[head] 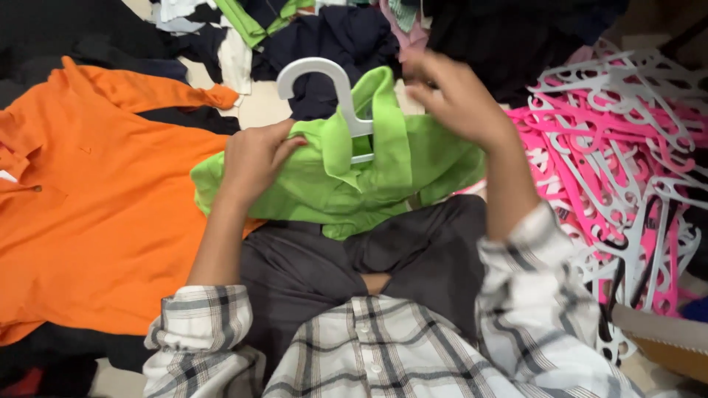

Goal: The person sits on the floor surrounded by piles of clothes and hangers. They pick up various shirts, including black, blue, white, and orange ones, place them on hangers, and set them aside.

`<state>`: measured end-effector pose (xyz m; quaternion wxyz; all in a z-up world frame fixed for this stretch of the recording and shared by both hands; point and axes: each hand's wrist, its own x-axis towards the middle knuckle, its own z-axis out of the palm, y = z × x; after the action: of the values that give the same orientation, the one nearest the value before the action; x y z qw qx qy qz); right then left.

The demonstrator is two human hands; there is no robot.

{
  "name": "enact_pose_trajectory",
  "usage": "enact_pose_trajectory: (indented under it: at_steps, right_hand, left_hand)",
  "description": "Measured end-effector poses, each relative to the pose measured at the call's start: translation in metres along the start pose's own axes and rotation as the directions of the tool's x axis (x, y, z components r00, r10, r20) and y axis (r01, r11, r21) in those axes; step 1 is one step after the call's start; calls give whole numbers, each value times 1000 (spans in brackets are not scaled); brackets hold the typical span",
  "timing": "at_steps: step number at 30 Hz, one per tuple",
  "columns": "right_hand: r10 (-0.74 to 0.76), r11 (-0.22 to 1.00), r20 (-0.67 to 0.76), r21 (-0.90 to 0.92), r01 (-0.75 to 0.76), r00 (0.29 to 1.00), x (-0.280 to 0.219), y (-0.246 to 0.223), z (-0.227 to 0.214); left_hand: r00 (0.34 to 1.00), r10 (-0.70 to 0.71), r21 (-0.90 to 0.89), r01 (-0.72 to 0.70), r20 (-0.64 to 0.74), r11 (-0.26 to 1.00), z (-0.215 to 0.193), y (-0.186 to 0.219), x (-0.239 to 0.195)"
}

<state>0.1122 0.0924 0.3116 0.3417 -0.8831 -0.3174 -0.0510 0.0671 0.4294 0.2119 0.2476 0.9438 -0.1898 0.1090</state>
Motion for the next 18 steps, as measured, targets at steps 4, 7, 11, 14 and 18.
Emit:
enact_pose_trajectory:
  at_steps: [4, 7, 11, 14, 18]
  right_hand:
    - [71, 987, 236, -158, -33, 969, -37, 4, 11]
    - [39, 931, 101, -366, 1, 994, -50, 39, 25]
    - [84, 934, 19, -349, -73, 996, -67, 70, 12]
    - [154, 933, -4, -328, -146, 988, -66, 72, 9]
    - [174, 959, 29, -231, -163, 984, -58, 73, 16]
  left_hand:
    - [1000, -25, 3, 25, 15, 1000, -4, -4, 5]
    - [1000, 3, 10, -3, 16, 1000, -4, -2, 13]
    - [998, 37, 91, -41, 46, 995, -12, -41, 2]
    - [996, 45, 75, -50, 71, 996, -35, -51, -1]
    - [981, 192, 57, -191, -6, 980, -46, -6, 0]
